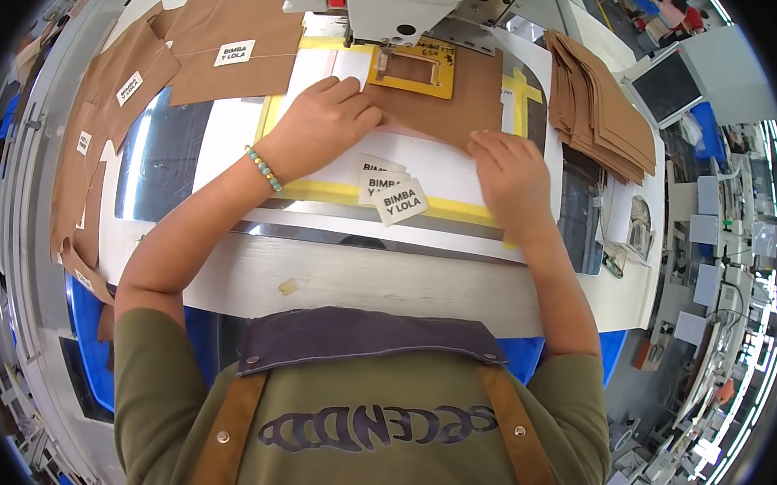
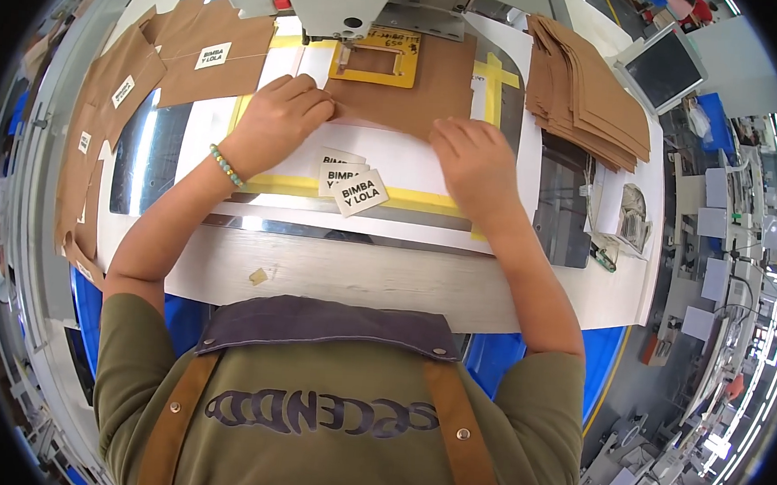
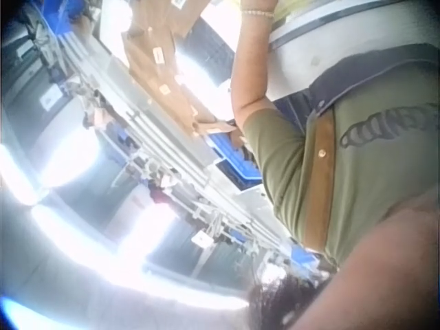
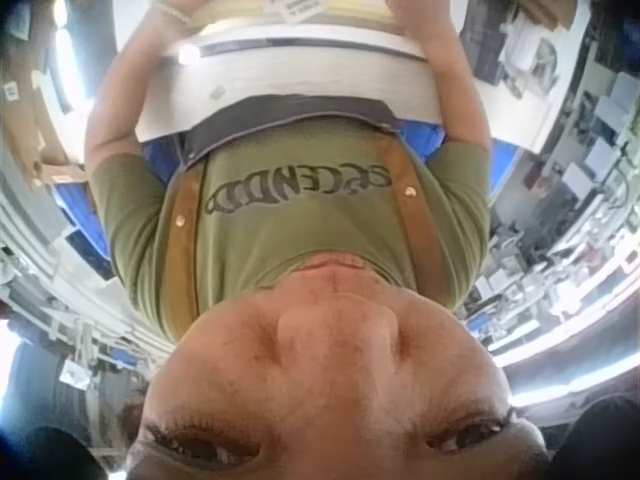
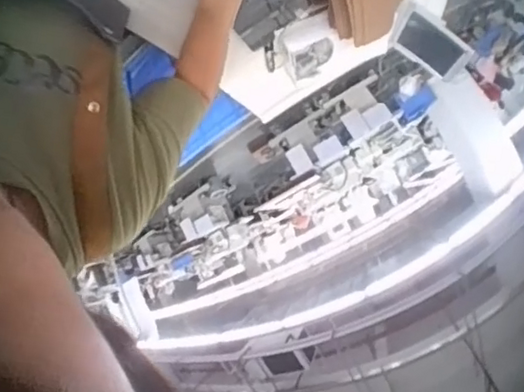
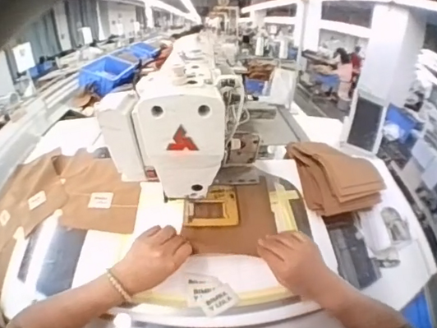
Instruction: Sewing brand labels onto material pieces using an industrial sewing machine.
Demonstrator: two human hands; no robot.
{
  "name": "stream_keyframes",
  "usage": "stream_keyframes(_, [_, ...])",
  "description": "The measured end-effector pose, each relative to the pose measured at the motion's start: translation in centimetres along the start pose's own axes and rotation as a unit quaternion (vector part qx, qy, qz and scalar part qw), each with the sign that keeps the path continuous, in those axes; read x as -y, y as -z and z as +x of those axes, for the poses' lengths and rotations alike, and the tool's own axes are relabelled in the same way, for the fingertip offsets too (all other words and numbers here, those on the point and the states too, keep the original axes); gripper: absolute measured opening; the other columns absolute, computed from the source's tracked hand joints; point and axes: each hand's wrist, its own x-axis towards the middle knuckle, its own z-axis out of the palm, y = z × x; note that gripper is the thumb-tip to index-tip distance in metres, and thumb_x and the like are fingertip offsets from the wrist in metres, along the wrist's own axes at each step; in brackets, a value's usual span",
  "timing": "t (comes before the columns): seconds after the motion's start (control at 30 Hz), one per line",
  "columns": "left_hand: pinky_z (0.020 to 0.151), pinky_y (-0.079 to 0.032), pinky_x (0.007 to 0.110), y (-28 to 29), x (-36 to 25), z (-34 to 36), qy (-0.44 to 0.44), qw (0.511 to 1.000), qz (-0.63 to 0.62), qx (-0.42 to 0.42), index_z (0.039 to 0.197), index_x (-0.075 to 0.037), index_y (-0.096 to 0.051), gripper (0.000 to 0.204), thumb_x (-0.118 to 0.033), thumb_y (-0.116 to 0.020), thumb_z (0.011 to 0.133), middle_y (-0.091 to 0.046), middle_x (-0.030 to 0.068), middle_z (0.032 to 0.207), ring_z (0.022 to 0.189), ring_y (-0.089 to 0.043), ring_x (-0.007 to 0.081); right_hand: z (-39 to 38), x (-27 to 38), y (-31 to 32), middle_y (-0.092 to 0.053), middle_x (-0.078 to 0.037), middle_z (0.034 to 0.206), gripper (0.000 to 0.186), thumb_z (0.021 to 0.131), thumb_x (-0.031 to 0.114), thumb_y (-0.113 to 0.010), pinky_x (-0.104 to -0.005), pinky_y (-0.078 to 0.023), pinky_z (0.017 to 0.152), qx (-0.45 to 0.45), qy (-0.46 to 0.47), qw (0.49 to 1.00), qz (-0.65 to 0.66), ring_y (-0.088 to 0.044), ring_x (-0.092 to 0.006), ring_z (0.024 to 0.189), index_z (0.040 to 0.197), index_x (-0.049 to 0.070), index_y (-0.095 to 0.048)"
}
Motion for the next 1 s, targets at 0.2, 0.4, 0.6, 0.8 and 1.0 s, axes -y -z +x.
stream_keyframes(0.2, [0.081, -0.056, 0.032, -0.6, 1.8, -2.1, -0.015, 0.995, 0.094, -0.003, 0.088, -0.011, -0.067, 0.008, -0.010, -0.072, 0.082, -0.071, 0.0015, 0.095, 0.096, -0.064, 0.0193, 1.3, -1.6, -2.2, -0.079, -0.008, 0.127, 0.031, 0.089, 0.007, -0.073, -0.0424, -0.057, 0.103, -0.019, -0.017, 0.999, -0.024, -0.072, -0.0270, 0.121, 0.119, 0.005, -0.079])
stream_keyframes(0.4, [0.094, -0.059, 0.036, 0.2, 2.1, -3.8, 0.054, 0.992, 0.082, 0.073, 0.112, -0.002, -0.076, 0.028, -0.010, -0.072, 0.085, -0.077, 0.0055, 0.121, 0.113, -0.069, 0.0224, 3.1, -1.4, -2.3, -0.074, -0.010, 0.141, 0.038, 0.094, 0.007, -0.069, -0.0465, -0.052, 0.114, -0.002, -0.014, 1.000, -0.024, -0.066, -0.0292, 0.135, 0.131, 0.004, -0.076])
stream_keyframes(0.6, [0.112, -0.053, 0.042, 0.3, 0.7, -4.1, 0.122, 0.989, 0.032, 0.072, 0.134, 0.000, -0.072, 0.045, -0.009, -0.071, 0.091, -0.070, 0.0088, 0.148, 0.137, -0.062, 0.0298, 1.8, 0.3, -0.4, -0.052, -0.012, 0.168, 0.059, 0.111, 0.035, -0.061, -0.0580, -0.025, 0.134, 0.159, -0.092, 0.980, 0.080, -0.038, -0.0324, 0.162, 0.162, 0.005, -0.052])
stream_keyframes(0.8, [0.129, -0.036, 0.051, 1.5, -1.7, -5.0, 0.202, 0.967, -0.094, 0.121, 0.159, -0.007, -0.057, 0.060, -0.027, -0.071, 0.104, -0.051, 0.0082, 0.170, 0.160, -0.040, 0.0369, -0.6, -0.7, -0.1, -0.042, -0.011, 0.175, 0.069, 0.113, 0.049, -0.054, -0.0590, -0.021, 0.135, 0.161, -0.076, 0.977, 0.119, -0.031, -0.0331, 0.166, 0.165, 0.005, -0.047])
stream_keyframes(1.0, [0.132, -0.031, 0.053, 1.0, -1.7, -4.9, 0.196, 0.966, -0.116, 0.121, 0.163, -0.007, -0.054, 0.063, -0.029, -0.069, 0.106, -0.048, 0.0050, 0.174, 0.164, -0.034, 0.0362, -0.2, -0.6, -0.5, -0.040, -0.011, 0.177, 0.071, 0.114, 0.051, -0.052, -0.0592, -0.018, 0.136, 0.162, -0.093, 0.976, 0.111, -0.029, -0.0344, 0.166, 0.166, 0.003, -0.046])
